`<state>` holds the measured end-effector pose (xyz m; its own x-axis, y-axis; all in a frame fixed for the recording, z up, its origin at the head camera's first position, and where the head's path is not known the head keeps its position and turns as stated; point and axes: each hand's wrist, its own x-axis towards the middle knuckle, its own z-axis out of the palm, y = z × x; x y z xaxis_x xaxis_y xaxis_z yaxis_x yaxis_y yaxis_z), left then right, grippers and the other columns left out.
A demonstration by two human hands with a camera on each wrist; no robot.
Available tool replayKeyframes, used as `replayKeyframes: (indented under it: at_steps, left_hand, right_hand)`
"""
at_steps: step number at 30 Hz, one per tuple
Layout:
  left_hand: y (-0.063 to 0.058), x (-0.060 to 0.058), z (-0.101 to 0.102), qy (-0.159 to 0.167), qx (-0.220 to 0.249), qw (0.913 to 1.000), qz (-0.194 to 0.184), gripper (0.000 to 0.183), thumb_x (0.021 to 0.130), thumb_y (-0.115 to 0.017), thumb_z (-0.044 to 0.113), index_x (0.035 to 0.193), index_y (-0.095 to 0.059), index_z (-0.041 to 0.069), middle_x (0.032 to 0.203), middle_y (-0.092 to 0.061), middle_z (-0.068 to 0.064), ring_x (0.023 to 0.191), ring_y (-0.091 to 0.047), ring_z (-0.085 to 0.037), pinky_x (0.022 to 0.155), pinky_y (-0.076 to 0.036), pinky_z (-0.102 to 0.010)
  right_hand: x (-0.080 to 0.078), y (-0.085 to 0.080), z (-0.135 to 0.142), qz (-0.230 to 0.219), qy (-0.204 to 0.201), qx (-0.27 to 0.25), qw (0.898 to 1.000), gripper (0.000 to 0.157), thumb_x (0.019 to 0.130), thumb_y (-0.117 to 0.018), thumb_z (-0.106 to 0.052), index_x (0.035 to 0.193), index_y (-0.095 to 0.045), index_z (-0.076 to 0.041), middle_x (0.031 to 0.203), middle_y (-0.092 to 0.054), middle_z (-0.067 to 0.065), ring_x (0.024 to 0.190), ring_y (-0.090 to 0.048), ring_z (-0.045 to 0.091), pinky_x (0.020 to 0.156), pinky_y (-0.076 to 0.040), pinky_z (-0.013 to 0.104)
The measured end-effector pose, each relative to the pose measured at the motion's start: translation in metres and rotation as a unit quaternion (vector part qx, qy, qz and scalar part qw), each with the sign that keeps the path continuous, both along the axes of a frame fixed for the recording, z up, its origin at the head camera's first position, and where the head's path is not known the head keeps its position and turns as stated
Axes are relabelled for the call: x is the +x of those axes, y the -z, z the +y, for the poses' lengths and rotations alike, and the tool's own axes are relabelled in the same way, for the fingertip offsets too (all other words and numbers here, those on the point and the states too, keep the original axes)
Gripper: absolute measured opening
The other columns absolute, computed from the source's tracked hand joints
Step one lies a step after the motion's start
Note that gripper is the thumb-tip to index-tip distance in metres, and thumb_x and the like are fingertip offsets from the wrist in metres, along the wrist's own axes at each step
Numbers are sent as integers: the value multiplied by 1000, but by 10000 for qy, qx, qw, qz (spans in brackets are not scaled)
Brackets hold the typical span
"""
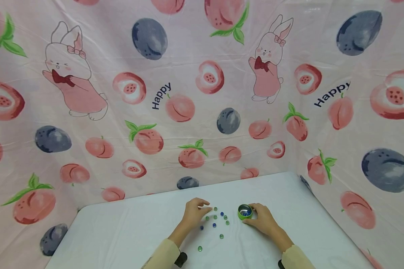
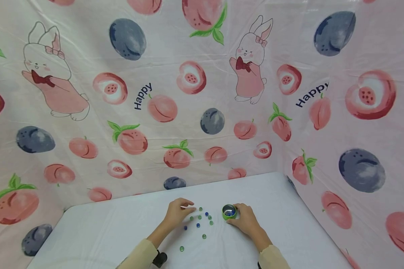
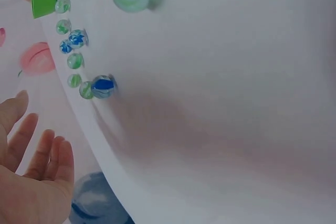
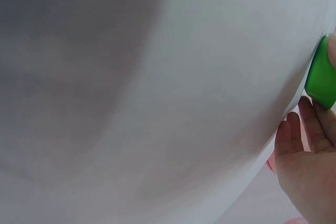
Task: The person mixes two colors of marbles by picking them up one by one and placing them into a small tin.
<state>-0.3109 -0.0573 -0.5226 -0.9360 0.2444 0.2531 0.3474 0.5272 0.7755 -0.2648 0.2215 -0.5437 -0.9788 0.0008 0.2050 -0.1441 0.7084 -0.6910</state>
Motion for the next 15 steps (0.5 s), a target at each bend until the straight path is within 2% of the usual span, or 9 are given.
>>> replayKeyframes:
  at_steps: [8,15]
  left_hand:
    - [7,14,-21,-15,-52,10000,-70,22,90,-83,10,106,-78,-4,110,-73,-17,106,-68,-37,91,-59,-52]
    - [11,24,-31,-64,-80,9997,-205,19,89,-84,11,103,-78,-1,108,-74,-15,103,-69,-35,90,-59,-49]
  right_hand:
    - [0,-1,0,-57,25,22,10000,55,78,-95,-14,122,-69,5,114,-72,12,109,-66,31,100,-53,53]
    - [1,-1,0,-52,22,12,10000,55,77,-95,-13,122,-69,6,114,-72,13,109,-66,31,100,-53,53]
